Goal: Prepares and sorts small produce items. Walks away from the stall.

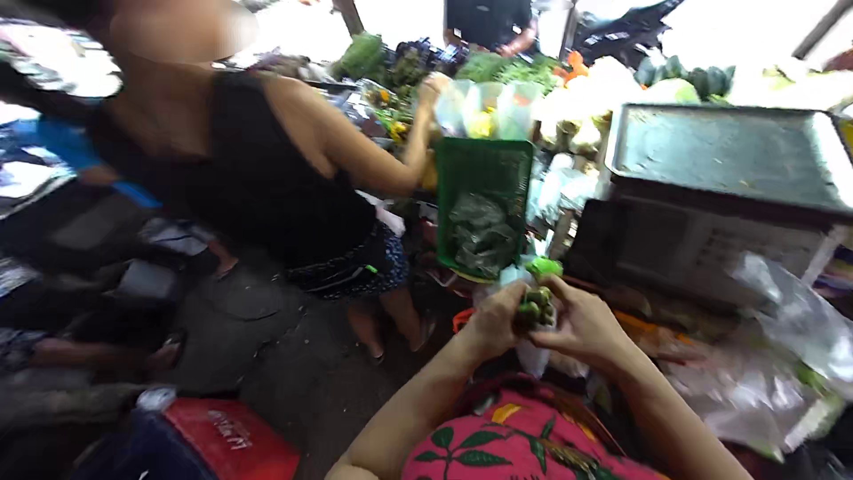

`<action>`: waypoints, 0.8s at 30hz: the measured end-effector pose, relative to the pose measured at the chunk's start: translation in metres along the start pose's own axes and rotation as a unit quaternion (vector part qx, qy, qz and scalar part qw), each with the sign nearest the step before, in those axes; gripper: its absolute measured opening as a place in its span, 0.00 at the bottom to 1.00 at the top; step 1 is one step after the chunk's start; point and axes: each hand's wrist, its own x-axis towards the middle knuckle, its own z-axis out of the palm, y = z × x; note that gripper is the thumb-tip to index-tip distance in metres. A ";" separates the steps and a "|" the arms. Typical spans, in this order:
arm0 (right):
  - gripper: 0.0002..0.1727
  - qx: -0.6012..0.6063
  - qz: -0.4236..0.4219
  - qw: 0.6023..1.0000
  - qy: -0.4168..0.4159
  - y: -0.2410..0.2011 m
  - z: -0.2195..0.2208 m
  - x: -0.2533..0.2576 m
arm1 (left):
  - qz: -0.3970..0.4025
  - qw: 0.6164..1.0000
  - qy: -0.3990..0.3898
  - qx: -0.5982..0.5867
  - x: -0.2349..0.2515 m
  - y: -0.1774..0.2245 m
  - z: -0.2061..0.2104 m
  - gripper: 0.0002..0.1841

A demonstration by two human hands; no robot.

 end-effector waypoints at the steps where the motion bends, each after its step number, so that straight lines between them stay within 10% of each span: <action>1: 0.42 0.043 0.015 0.999 -0.025 0.004 0.003 0.002 | -0.018 0.999 0.032 -0.039 -0.002 -0.002 -0.003 0.31; 4: 0.30 0.098 -0.032 0.994 -0.048 0.000 0.012 -0.006 | -0.105 0.957 0.123 -0.240 -0.001 -0.003 -0.009 0.36; 7: 0.24 0.212 -0.198 0.954 0.077 -0.005 0.016 -0.019 | -0.210 0.837 0.195 -0.467 0.005 0.012 -0.018 0.33; 9: 0.27 0.461 -0.232 0.854 0.071 -0.014 -0.001 -0.015 | -0.163 0.791 0.216 -0.548 0.006 0.022 -0.018 0.28; 13: 0.27 0.839 -0.016 0.533 0.104 -0.045 -0.012 0.000 | 0.075 0.902 0.187 -0.382 0.007 0.049 -0.018 0.32; 18: 0.28 0.581 -0.088 0.802 0.103 -0.043 -0.007 0.001 | 0.168 0.945 0.123 -0.253 0.011 0.042 -0.034 0.35; 21: 0.47 0.415 -0.187 0.889 0.047 -0.037 -0.011 -0.001 | 0.085 0.973 0.045 -0.209 0.011 0.029 -0.045 0.39; 24: 0.42 0.269 -0.199 0.937 0.100 -0.038 0.003 0.003 | 0.055 0.996 -0.017 -0.070 0.012 0.032 -0.052 0.41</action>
